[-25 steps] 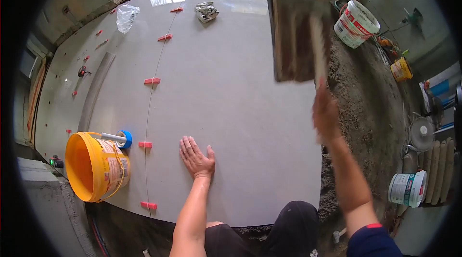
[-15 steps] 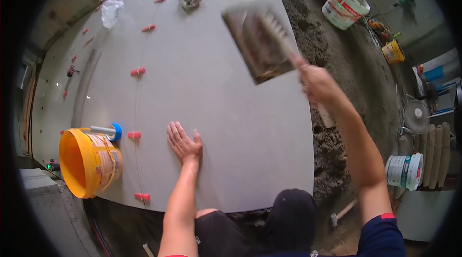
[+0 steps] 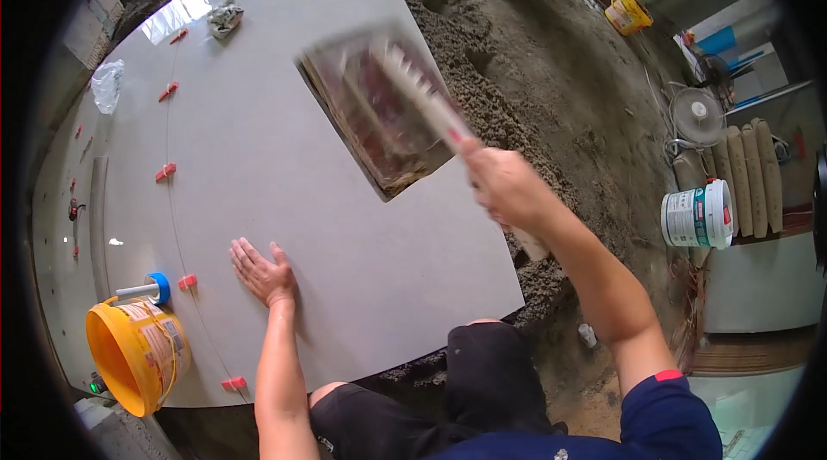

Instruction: The person installs floor tiles by spreading mortar with a notched trowel, placing tiles onto the wet bed, and using a rubber mallet and spacer clips to level and align them.

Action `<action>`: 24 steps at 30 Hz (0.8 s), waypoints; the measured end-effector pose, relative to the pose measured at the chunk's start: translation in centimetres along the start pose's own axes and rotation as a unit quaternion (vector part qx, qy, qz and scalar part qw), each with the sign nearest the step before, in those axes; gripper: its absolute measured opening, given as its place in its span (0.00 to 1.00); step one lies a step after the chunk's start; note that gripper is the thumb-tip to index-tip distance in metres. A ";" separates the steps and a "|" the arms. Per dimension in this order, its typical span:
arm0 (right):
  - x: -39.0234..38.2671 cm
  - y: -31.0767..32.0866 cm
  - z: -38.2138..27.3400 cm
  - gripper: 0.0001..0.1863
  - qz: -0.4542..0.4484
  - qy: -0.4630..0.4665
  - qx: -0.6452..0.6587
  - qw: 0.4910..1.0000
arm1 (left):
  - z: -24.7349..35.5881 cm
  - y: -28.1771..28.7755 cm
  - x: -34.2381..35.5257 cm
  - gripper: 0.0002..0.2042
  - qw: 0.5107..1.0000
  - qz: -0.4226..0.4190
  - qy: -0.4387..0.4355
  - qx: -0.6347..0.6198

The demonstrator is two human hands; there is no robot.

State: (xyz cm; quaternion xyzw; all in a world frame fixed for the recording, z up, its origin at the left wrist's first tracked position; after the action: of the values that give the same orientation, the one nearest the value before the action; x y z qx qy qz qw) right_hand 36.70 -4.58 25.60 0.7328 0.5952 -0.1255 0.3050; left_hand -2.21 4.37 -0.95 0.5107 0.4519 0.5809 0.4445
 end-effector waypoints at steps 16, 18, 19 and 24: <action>-3.1 -2.7 2.3 0.33 -0.033 0.147 -0.101 0.983 | -1.3 0.5 0.2 0.34 0.999 0.021 -0.028 0.014; -7.3 -0.6 2.2 0.34 0.039 0.231 -0.122 0.964 | -0.6 -0.4 -0.4 0.35 0.999 0.026 -0.036 0.003; -8.2 -0.2 3.8 0.31 0.052 0.266 -0.128 0.954 | -0.8 -0.8 -0.6 0.35 0.999 0.022 -0.032 0.006; 0.9 -1.2 17.9 0.33 0.065 0.081 -0.244 0.964 | 4.7 -0.8 -1.4 0.35 1.000 -0.005 -0.028 -0.012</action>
State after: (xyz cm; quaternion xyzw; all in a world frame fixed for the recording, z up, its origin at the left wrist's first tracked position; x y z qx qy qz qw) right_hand 39.02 -14.39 10.71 0.6808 0.5819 0.1036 0.4326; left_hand 2.63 3.47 -1.69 0.5189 0.4345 0.5700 0.4659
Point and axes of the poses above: each hand's wrist, its own x-axis towards the middle knuckle, its own y-axis out of the back of the hand, z = x × y, the point moved 3 cm from there along x, towards the middle knuckle, and after that the axes turned 2 degrees about -z, right-handed, at the moved point
